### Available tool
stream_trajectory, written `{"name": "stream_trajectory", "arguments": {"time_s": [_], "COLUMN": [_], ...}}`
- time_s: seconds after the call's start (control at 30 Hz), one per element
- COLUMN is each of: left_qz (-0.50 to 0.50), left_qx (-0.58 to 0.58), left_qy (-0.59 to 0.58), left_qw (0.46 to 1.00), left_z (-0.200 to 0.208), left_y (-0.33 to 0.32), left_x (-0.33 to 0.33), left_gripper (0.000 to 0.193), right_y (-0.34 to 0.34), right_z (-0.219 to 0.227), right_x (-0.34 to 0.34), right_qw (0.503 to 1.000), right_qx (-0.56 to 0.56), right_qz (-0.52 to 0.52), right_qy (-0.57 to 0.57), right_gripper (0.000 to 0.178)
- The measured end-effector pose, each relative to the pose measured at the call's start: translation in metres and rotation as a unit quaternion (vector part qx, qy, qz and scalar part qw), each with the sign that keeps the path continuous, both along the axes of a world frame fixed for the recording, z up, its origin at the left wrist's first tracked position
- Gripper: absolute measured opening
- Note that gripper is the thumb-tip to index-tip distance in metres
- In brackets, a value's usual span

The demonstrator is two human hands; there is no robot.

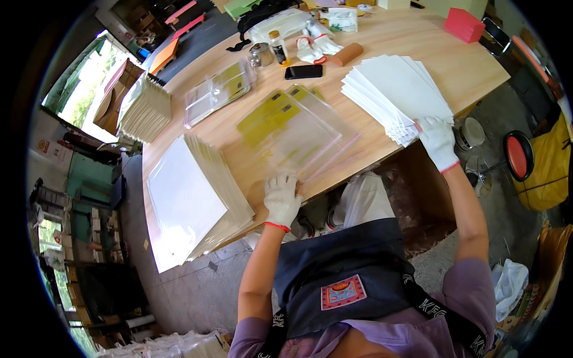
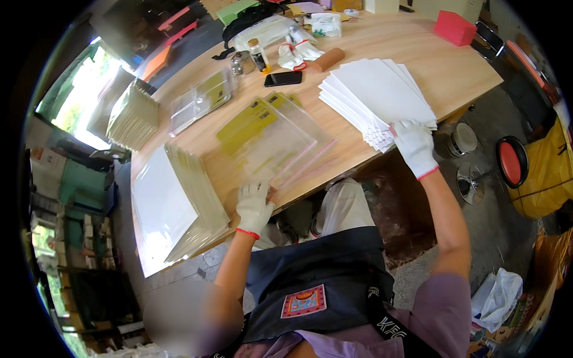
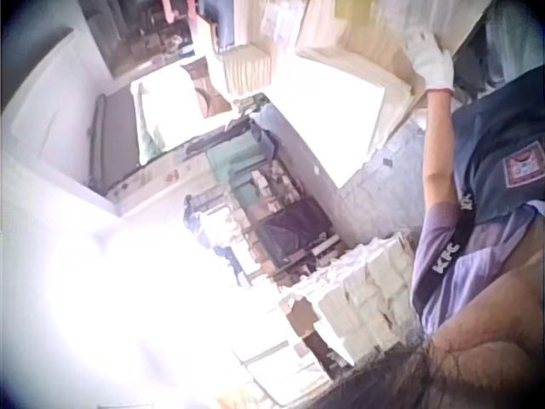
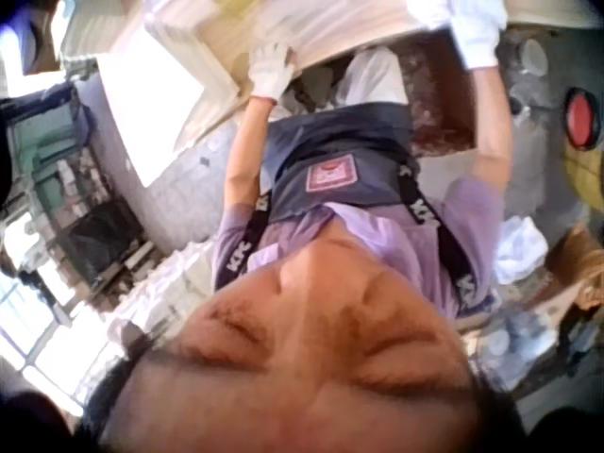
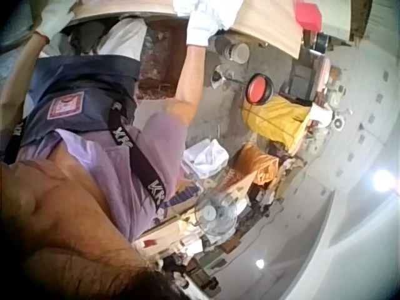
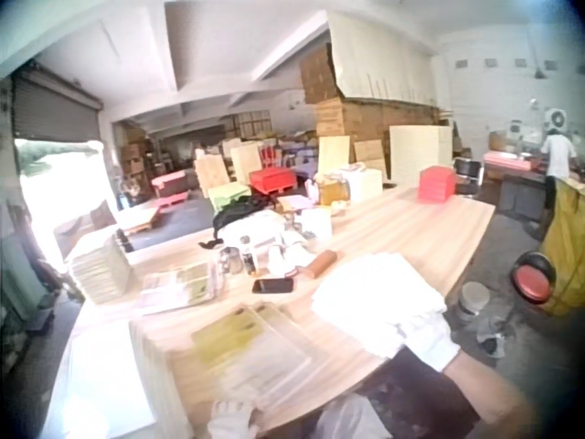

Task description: The person repeatedly picks up a white rectangular sheet of paper and inserts it into a clear plastic sleeve. They perform this action one at a time, placing the completed units into a growing stack on the table. The person wears white gloves and a KFC-branded apron throughout the process.

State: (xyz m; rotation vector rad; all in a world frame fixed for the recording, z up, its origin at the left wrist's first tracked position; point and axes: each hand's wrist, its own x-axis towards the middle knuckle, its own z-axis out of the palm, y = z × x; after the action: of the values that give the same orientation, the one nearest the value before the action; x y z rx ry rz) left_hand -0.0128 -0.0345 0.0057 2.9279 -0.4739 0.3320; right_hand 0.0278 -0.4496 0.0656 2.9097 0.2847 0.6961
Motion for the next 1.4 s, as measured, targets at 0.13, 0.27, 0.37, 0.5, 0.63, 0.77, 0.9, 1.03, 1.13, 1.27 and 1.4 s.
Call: {"name": "stream_trajectory", "arguments": {"time_s": [0.13,0.27,0.37,0.5,0.63,0.77,0.9,1.03,1.13,1.27,1.4], "left_qz": [0.046,0.053,0.01,0.022,0.051,0.047,0.046,0.015,-0.004,0.058,0.078], "left_qx": [0.026,0.002,-0.018,-0.029,-0.071,-0.096,-0.109,-0.115,-0.118,-0.101,-0.26], "left_qy": [0.021,0.019,0.022,0.007,-0.011,-0.023,-0.018,-0.034,-0.05,-0.071,0.064], "left_qw": [0.998,0.998,1.0,0.999,0.996,0.994,0.993,0.993,0.992,0.991,0.96], "left_z": [-0.009,-0.011,-0.004,-0.006,-0.023,-0.024,-0.019,-0.03,-0.03,-0.023,-0.004], "left_y": [0.005,0.007,0.007,0.002,0.003,0.006,0.005,0.015,0.018,0.014,0.015], "left_x": [0.0,0.006,0.008,0.01,0.022,0.025,0.024,0.02,0.017,0.013,0.012], "left_gripper": [0.036,0.028,0.024,0.023,0.019,0.014,0.013,0.015,0.015,0.018,0.024], "right_y": [0.017,-0.024,-0.049,-0.068,-0.058,-0.012,0.03,0.055,0.041,0.048,0.059], "right_z": [-0.005,-0.036,-0.046,-0.049,-0.05,-0.045,-0.038,-0.035,-0.075,-0.098,-0.108], "right_x": [-0.04,-0.048,-0.03,0.012,0.015,-0.032,-0.098,-0.125,-0.131,-0.13,-0.13], "right_qw": [0.99,0.778,0.474,0.422,0.489,0.468,0.419,0.381,0.405,0.332,0.271], "right_qx": [0.138,0.596,0.856,0.885,0.867,0.879,0.87,0.85,0.859,0.896,0.926], "right_qz": [0.003,-0.198,-0.166,-0.148,-0.071,-0.013,0.018,0.013,-0.05,-0.022,-0.03], "right_qy": [-0.026,0.017,0.119,0.129,0.061,0.095,0.258,0.364,0.31,0.294,0.261], "right_gripper": [0.021,0.029,0.03,0.023,0.016,0.022,0.045,0.049,0.044,0.038,0.037]}}
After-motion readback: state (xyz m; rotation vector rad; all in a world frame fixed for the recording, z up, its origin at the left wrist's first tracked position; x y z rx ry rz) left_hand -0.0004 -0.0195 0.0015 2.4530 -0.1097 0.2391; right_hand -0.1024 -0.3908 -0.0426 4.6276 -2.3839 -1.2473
